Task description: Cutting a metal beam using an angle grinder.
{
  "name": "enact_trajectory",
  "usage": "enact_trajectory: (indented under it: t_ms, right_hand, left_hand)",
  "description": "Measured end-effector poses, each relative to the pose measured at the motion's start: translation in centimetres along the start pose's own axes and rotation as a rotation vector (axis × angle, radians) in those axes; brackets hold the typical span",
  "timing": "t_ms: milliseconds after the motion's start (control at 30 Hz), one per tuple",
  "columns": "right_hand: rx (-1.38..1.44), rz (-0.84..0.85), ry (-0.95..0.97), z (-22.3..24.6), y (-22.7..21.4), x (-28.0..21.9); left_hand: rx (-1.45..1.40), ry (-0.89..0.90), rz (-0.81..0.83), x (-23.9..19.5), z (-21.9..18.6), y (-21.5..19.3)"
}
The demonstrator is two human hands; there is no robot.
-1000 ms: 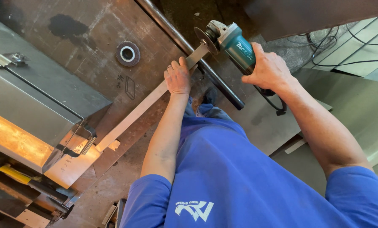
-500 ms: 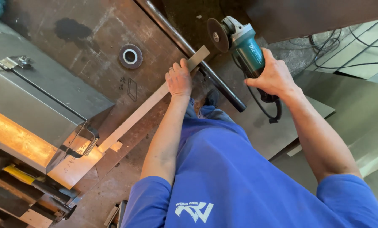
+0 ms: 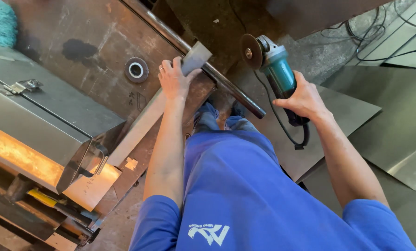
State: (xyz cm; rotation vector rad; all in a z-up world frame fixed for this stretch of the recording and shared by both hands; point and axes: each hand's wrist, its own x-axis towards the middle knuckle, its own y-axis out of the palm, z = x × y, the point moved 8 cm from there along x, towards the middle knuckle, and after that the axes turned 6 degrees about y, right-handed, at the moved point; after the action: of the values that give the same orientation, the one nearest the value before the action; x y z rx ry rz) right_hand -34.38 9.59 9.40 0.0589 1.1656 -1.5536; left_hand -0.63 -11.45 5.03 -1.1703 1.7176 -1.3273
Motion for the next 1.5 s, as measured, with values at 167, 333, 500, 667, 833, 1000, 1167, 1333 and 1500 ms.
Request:
enact_trajectory:
  t_ms: [167, 333, 500, 667, 833, 1000, 1167, 1333, 1500]
  right_hand:
    - [0.023, 0.008, 0.011, -2.9, 0.3, -0.3]
    - [0.016, 0.0, 0.007, -4.5, 0.3, -0.3]
    - [0.011, 0.007, 0.006, -4.3, 0.0, -0.5]
    - [0.025, 0.022, 0.021, -4.2, 0.0, 0.1]
    - [0.024, 0.012, 0.02, -1.8, 0.6, 1.6]
    - [0.021, 0.013, 0.017, 0.8, 0.8, 2.1]
    - [0.003, 0.002, 0.006, 3.9, 0.2, 2.7]
    - [0.0, -0.003, 0.003, 4.8, -0.3, 2.8]
    - [-0.018, 0.053, -0.041, 4.5, -0.1, 4.3]
  left_hand:
    - [0.025, -0.04, -0.023, -0.7, 1.3, 0.4]
    - [0.03, -0.076, 0.03, -1.3, 2.0, 1.0]
    - [0.036, -0.03, 0.042, -1.3, 2.4, 0.5]
    - [-0.081, 0.076, -0.018, -0.4, 2.8, -5.4]
    - [-0.321, 0.106, -0.059, 1.1, 4.5, -11.5]
    - [-0.641, 0.071, 0.024, 1.4, 6.0, -12.3]
    - [-0.848, -0.081, 0.124, 1.9, 6.3, -12.5]
    - [-0.837, -0.093, 0.158, 2.3, 7.0, -10.5]
    - [-0.743, -0.1, 0.097, 1.6, 6.4, -12.9]
